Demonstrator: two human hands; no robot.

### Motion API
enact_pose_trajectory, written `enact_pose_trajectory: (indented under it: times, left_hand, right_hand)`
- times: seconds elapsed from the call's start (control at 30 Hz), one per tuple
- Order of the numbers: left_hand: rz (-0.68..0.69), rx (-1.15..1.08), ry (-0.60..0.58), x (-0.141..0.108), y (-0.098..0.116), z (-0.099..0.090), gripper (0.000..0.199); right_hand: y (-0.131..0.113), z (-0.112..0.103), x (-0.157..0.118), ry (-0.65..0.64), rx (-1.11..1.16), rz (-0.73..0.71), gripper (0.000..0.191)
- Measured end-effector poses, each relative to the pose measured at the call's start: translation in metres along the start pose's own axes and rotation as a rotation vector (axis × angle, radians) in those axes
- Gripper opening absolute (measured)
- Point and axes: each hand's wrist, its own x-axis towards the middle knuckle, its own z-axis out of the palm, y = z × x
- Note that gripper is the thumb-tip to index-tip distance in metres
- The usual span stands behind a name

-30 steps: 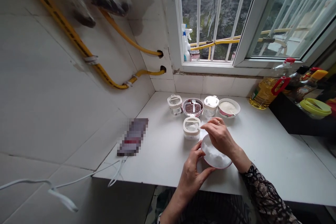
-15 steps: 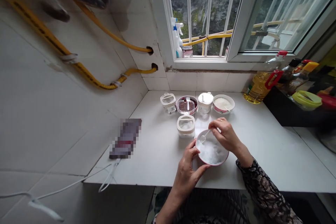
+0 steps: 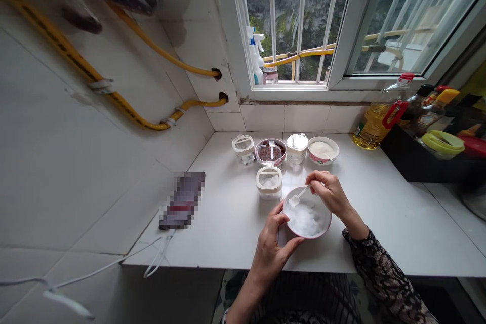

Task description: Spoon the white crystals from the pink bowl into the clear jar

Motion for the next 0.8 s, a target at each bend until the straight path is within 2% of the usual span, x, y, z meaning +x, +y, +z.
enact_pose_trajectory:
  times: [0.3, 0.47, 0.67, 0.8]
  left_hand:
    - [0.001, 0.004, -0.011, 0.000, 0.000, -0.001, 0.032]
    - [-0.001, -0.006, -0.003, 0.001, 0.001, 0.000, 0.032]
    - [0.011, 0.008, 0.005, 0.002, 0.001, 0.000, 0.033]
    - [0.003, 0.011, -0.010, 0.001, -0.002, 0.001, 0.034]
  right_hand:
    - [0.005, -0.001, 0.003, 0.033, 0.268, 0.273, 0.015]
    - [0.012, -0.005, 0.008, 0.035, 0.427, 0.348, 0.013]
    - [0.009, 0.001, 0.012, 0.085, 0.449, 0.273, 0.015]
    - [-0.002, 0.018, 0.010, 0.134, 0.298, 0.059, 0.017]
